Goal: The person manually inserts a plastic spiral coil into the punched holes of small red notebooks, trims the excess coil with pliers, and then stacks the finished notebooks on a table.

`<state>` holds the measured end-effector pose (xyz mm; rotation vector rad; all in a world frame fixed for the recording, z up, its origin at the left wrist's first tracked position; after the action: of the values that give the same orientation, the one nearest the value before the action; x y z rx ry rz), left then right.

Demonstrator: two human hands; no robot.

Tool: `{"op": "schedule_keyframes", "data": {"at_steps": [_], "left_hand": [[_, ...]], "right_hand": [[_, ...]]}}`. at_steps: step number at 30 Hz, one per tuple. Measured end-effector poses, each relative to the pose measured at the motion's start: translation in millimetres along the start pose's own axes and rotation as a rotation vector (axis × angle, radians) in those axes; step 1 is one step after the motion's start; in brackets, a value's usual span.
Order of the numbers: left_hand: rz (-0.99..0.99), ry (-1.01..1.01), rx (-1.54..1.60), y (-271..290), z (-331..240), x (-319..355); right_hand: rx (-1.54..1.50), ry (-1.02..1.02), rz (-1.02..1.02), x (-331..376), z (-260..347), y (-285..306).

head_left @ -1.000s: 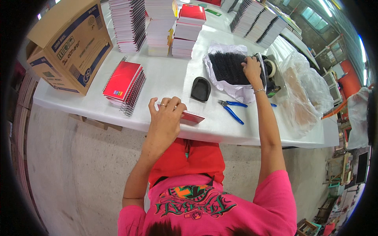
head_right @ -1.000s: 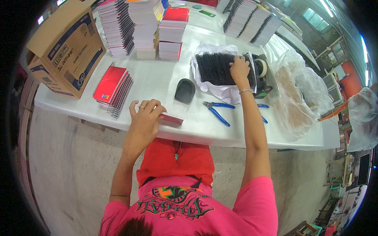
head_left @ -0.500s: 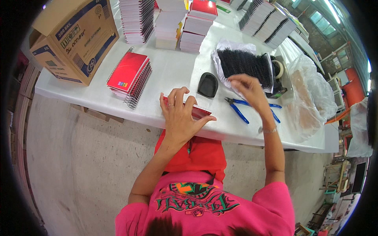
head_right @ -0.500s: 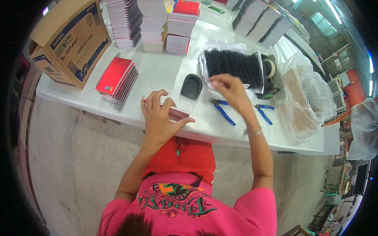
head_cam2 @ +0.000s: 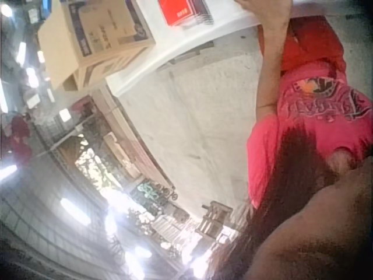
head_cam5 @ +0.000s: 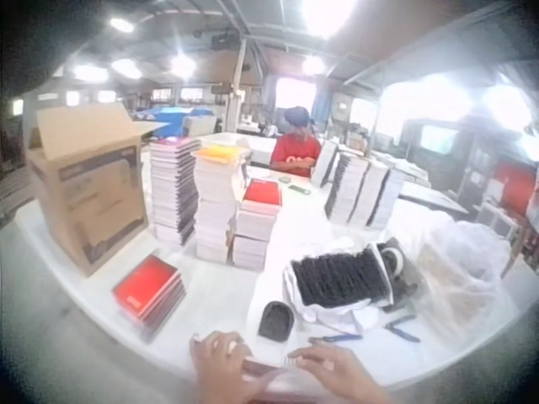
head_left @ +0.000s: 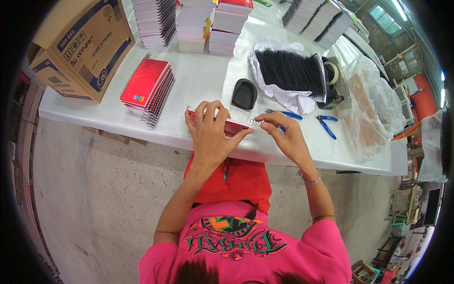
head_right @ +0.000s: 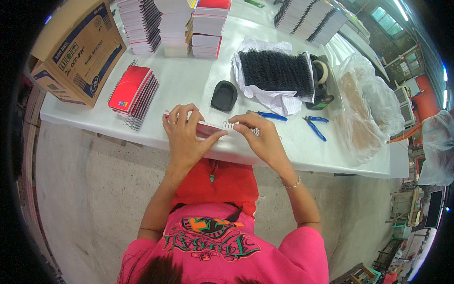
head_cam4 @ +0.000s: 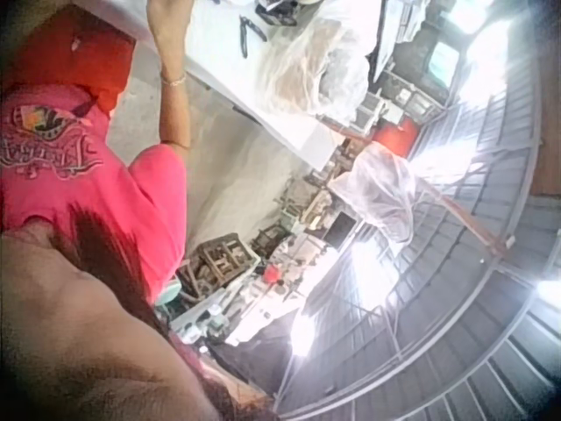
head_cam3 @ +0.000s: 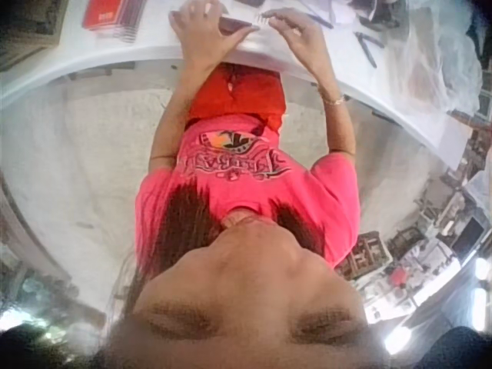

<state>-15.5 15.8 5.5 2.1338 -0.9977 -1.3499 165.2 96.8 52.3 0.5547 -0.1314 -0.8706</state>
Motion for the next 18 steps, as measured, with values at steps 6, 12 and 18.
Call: {"op": "schedule_keyframes", "data": {"at_steps": [6, 12, 18], "left_hand": [[0.045, 0.036, -0.025, 2.7, -0.8, 0.1], [0.094, 0.044, -0.059, 4.2, -1.7, -1.7], [0.107, 0.046, -0.110, 6.2, -4.2, -2.2]], "right_hand": [[0.049, 0.065, 0.024, 2.7, 4.2, -6.8], [0.112, 0.099, 0.029, 2.5, -0.6, -12.1], [0.227, 0.197, -0.122, -2.9, 11.9, -20.2]]}}
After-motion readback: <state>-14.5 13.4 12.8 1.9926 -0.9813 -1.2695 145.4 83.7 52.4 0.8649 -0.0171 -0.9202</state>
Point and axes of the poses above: each hand's wrist, its own x-axis away from the middle knuckle, its own y-axis out of the back of the hand, z = x × y, the point moved 1 cm from there along -x, towards the middle knuckle, and after that the axes turned 1 degree about z, right-handed, at the moved point
